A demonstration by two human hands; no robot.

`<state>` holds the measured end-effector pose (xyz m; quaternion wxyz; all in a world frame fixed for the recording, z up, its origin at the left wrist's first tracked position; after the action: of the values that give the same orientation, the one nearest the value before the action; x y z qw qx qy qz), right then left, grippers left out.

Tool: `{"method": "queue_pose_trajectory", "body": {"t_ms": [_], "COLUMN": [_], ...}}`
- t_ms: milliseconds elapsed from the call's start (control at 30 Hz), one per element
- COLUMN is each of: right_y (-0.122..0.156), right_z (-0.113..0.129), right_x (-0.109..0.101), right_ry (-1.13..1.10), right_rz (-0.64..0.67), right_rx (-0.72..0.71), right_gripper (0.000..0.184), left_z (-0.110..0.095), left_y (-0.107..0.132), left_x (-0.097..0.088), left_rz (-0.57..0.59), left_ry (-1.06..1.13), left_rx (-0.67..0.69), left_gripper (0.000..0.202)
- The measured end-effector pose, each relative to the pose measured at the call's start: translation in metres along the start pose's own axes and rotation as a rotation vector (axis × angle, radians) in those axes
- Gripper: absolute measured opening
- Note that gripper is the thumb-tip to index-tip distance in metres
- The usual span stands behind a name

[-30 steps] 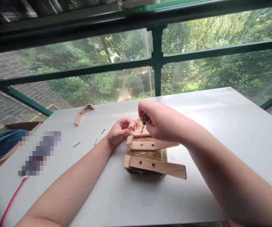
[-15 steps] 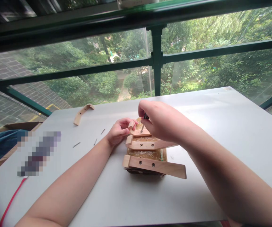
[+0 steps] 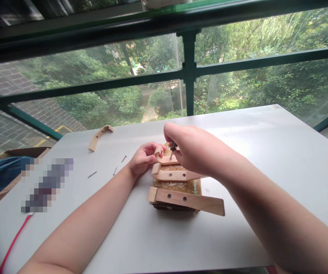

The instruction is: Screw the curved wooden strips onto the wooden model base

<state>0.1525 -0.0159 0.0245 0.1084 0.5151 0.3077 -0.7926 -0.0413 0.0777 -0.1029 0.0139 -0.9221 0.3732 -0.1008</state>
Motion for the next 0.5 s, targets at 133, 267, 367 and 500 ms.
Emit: {"method": "queue_pose_trajectory", "body": {"t_ms": [133,267,367,500], "right_y": [-0.0005,-0.0017,-0.0016,-0.0012], "right_z": [-0.0033,-0.0043,-0.0029,-0.0001], "right_x": [0.0,-0.0001,0.0001,0.0012], "right_ry": [-0.002,0.03,0.046,0.024], "right_rz": [-0.009,-0.007,-0.009,-0.012], "right_rx": [0.028,0.044,0.048,0.054], "right_gripper": [0.017,0.017,0.018,0.02], "left_z": [-0.0009,-0.0007,0.0002,0.0015], "left_y": [0.0003,0.0001,0.0002,0.0], "left_x": [0.0016,0.0015,0.0003,-0.0009], "left_rz": [-0.001,0.0,-0.008,-0.008], "left_ry": [-0.009,-0.004,0.004,0.02], "left_rx": [0.001,-0.008,-0.018,-0.026], "left_gripper": [0.03,0.031,0.032,0.031]}}
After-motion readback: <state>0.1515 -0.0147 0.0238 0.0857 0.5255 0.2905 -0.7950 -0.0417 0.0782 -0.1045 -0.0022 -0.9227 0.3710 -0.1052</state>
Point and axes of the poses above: each hand's wrist, its own y-axis away from the middle knuckle, its own x-axis out of the palm, z = x × y, the point moved 3 cm from there along -y, towards the middle knuckle, and after that the axes turned 7 degrees about -x, right-handed, at the moved point
